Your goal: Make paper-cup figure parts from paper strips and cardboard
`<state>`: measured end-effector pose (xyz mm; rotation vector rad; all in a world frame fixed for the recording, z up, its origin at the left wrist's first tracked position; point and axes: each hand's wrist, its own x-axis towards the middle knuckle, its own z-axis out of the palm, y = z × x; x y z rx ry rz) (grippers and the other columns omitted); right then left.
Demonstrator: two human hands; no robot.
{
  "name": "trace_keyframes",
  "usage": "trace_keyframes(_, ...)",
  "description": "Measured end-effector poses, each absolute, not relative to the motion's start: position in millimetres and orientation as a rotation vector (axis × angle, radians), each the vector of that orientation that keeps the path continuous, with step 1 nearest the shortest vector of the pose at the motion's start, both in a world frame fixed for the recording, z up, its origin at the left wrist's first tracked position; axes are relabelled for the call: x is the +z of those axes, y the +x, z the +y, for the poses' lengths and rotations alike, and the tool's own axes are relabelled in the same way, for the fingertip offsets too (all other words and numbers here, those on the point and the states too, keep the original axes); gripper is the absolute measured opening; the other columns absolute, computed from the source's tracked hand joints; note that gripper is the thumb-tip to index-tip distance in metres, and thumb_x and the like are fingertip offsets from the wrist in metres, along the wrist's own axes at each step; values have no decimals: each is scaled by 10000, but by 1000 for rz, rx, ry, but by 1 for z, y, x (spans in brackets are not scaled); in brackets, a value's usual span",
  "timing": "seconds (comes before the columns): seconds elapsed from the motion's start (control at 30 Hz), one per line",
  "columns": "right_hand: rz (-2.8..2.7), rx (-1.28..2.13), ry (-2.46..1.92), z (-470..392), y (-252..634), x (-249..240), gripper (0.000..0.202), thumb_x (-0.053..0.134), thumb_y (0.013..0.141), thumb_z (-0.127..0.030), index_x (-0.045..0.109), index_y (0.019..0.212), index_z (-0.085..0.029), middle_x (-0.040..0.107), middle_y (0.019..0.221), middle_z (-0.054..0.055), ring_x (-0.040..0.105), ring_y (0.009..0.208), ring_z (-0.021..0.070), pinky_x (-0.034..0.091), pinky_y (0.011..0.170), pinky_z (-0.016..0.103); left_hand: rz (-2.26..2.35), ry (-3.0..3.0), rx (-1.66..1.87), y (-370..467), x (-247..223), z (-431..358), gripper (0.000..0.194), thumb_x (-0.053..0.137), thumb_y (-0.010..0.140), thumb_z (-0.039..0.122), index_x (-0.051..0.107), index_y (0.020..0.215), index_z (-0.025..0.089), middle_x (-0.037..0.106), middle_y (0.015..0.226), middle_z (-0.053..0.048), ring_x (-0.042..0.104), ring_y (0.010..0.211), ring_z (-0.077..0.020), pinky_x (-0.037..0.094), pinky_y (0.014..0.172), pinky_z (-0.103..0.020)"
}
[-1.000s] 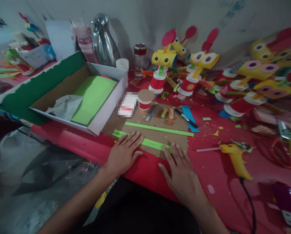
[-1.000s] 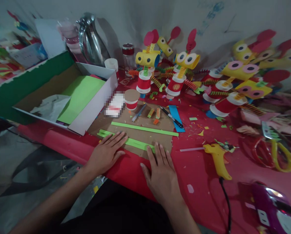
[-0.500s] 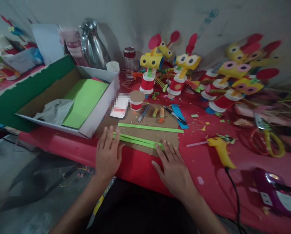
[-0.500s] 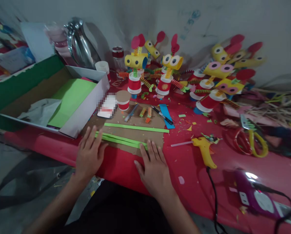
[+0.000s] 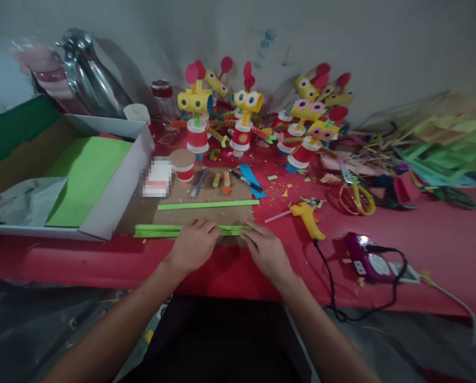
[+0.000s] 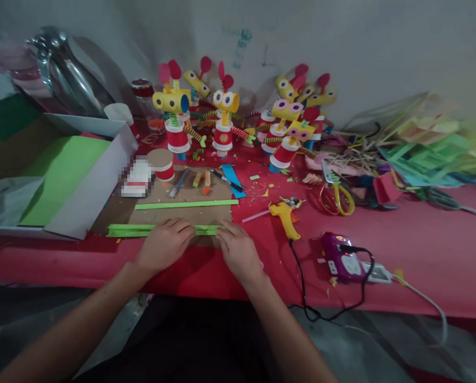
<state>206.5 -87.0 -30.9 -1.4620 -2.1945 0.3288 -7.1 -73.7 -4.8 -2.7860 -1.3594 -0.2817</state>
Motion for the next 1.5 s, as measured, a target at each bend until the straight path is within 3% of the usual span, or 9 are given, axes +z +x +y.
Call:
trace_keyframes(0.17,-2271,228,-1457,-80,207,-25,242,468,925,-165,700,978,-206,674,1055,76,579,1008,216,475,909,338,-1279,-2802,-234,-9,-5,-70,167,468,887,122,624,846,165,636,865,-81,589,851,-236,457,758,-373)
trace_keyframes(0.33,-2184,319,-1564,-69,202,-18,129,532,891,-165,660,882,-179,634,907,73,553,888,218,451,835,333,-1563,-2787,-321,-6,-3,-62,156,468,903,164,608,972,175,654,920,-72,607,851,-218,457,714,-329)
trace_keyframes(0.5,-2156,426,-1624,-57,202,-18,70,579,848,-123,622,847,-179,616,883,57,551,856,201,432,800,311,-1704,-2762,-274,-2,-4,-55,179,433,922,168,609,949,184,647,940,-70,607,834,-220,450,675,-324)
trace_keyframes(0.63,-2207,441,-1628,-53,204,-19,82,589,849,-119,615,899,-178,623,908,59,551,877,203,423,808,307,-1712,-2719,-280,0,-9,-56,157,445,919,171,602,921,173,607,997,-84,580,877,-230,454,733,-348)
trace_keyframes(0.8,-2342,331,-1578,-55,204,-19,100,537,871,-108,605,849,-178,617,924,76,538,892,217,412,802,313,-1625,-2695,-437,-2,-19,-62,118,489,893,130,595,902,183,625,961,-62,543,931,-239,439,803,-378)
trace_keyframes(0.93,-2352,292,-1551,-62,205,-19,125,507,886,-108,606,853,-177,634,883,68,549,858,214,420,780,311,-1569,-2702,-586,-9,-27,-65,149,507,904,164,619,998,187,668,957,-45,566,916,-223,437,824,-376)
trace_keyframes(1.13,-2374,238,-1392,-67,196,-19,248,520,919,-228,650,1130,-234,693,1020,57,588,944,210,431,835,333,-1508,-2679,-583,-11,-25,-70,161,504,903,160,656,931,205,670,934,-37,577,916,-212,423,837,-378)
trace_keyframes(1.33,-2464,156,-1292,-63,173,-16,232,501,902,-169,721,852,-224,721,844,52,615,814,201,420,759,332,-1469,-2712,-456,-24,-23,-72,154,503,921,219,640,990,208,663,959,-38,582,937,-188,411,875,-367)
trace_keyframes(1.5,-2432,216,-1244,-60,178,-23,204,535,896,-179,728,857,-234,728,856,30,626,823,195,424,753,321,-1386,-2695,-435,-62,-25,-78,217,485,929,192,631,1088,212,685,1025,-38,598,975,-170,381,949,-360)
